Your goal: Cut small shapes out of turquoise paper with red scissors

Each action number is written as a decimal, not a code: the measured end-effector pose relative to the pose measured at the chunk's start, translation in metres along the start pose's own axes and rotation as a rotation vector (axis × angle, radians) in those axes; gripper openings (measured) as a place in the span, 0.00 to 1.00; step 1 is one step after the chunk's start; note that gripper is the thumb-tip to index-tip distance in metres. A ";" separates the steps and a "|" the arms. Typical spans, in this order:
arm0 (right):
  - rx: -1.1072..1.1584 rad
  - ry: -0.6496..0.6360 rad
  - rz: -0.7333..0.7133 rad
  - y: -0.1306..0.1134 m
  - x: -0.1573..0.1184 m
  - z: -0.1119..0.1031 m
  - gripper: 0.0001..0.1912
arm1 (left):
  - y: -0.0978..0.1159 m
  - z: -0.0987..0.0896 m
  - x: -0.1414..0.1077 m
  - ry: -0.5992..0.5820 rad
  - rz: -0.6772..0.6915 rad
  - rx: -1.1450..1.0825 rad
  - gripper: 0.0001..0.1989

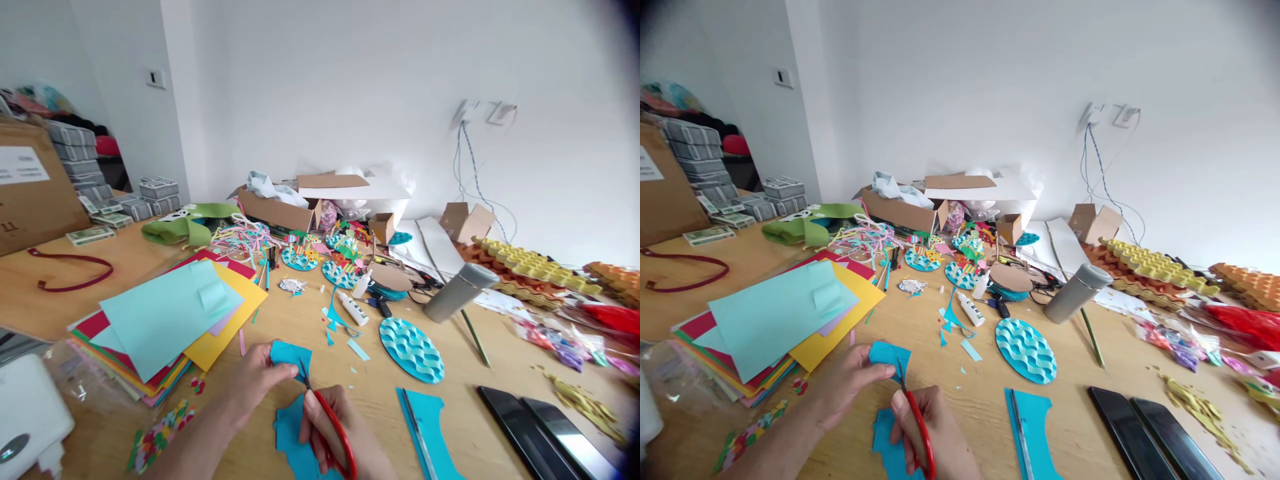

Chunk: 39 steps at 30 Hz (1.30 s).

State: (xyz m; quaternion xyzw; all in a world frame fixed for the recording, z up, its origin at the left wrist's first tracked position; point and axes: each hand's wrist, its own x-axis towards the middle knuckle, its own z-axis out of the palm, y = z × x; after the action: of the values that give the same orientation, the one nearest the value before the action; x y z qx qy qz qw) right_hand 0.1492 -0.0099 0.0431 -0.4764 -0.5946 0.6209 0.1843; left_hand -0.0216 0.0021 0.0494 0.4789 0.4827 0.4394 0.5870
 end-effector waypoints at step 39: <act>-0.014 -0.018 -0.023 0.002 0.000 0.000 0.38 | 0.008 0.003 -0.002 -0.002 -0.066 -0.017 0.09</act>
State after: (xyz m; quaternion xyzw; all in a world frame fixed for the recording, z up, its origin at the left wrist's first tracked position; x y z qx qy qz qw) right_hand 0.1499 -0.0097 0.0416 -0.4653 -0.6059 0.6188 0.1828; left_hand -0.0193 0.0005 0.0577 0.4582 0.4939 0.4236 0.6056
